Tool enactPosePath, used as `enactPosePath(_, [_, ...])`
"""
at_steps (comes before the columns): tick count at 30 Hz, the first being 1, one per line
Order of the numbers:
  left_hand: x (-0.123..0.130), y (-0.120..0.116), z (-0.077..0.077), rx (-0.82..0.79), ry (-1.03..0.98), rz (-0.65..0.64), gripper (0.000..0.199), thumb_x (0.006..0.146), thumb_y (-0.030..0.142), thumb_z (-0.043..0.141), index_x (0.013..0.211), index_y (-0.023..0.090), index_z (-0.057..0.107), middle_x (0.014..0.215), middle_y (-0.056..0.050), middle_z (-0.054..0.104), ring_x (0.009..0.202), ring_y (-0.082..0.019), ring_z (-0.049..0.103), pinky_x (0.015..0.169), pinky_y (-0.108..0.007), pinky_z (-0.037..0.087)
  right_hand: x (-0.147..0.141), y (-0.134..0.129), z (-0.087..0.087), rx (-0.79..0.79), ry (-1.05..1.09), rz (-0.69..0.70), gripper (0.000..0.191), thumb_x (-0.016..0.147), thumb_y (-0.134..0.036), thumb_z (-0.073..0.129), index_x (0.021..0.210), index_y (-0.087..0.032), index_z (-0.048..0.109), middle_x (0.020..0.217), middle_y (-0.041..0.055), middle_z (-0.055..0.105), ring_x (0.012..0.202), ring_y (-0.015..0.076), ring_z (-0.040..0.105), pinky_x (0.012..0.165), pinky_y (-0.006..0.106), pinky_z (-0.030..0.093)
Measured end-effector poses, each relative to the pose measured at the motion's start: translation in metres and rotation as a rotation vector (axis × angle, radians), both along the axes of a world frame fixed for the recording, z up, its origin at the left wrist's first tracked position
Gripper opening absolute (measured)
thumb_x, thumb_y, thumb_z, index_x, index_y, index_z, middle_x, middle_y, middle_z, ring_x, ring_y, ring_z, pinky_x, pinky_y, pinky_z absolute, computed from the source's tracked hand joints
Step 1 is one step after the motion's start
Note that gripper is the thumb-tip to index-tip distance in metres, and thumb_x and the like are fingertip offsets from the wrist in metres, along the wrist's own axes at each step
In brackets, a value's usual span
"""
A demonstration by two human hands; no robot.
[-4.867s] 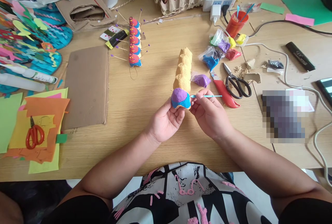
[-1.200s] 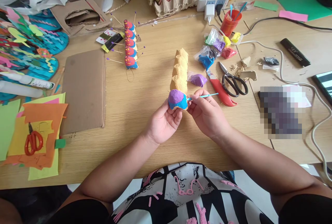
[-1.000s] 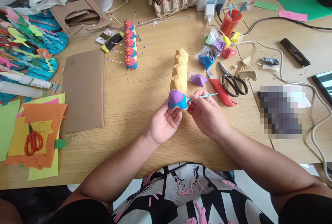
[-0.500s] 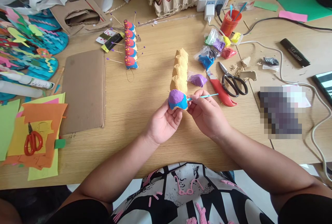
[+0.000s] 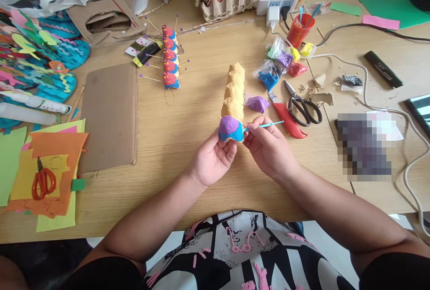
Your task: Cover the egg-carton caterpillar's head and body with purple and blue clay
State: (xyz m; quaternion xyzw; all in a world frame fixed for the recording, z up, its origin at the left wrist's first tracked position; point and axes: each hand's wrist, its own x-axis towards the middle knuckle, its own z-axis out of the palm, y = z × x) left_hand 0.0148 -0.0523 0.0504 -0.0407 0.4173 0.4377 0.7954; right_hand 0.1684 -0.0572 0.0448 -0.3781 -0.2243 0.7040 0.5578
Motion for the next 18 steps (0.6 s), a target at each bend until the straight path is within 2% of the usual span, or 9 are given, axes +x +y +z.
enactPosePath(9, [0.0012,0.0,0.0025,-0.008,-0.005,0.006,0.034,0.111,0.023,0.045,0.097,0.015,0.075,0.073,-0.001,0.077,0.064,-0.007,0.073,0.063,-0.014,0.061,0.0008,-0.0003,-0.0001,-0.011,0.041,-0.002,0.024,0.084,-0.028,0.082,0.077,-0.025,0.06,0.075,-0.0044,0.067,0.077,0.0123,0.061,0.081,0.03,0.051])
enactPosePath(18, [0.0,-0.0001,0.0009,0.016,-0.032,0.005,0.036,0.111,0.022,0.043,0.092,0.015,0.073,0.071,-0.001,0.077,0.064,-0.008,0.075,0.064,-0.015,0.062,0.0001,-0.0003,-0.0006,0.015,0.0,0.004,0.028,0.083,-0.032,0.085,0.077,-0.025,0.058,0.075,-0.0049,0.066,0.076,0.0123,0.06,0.082,0.032,0.051])
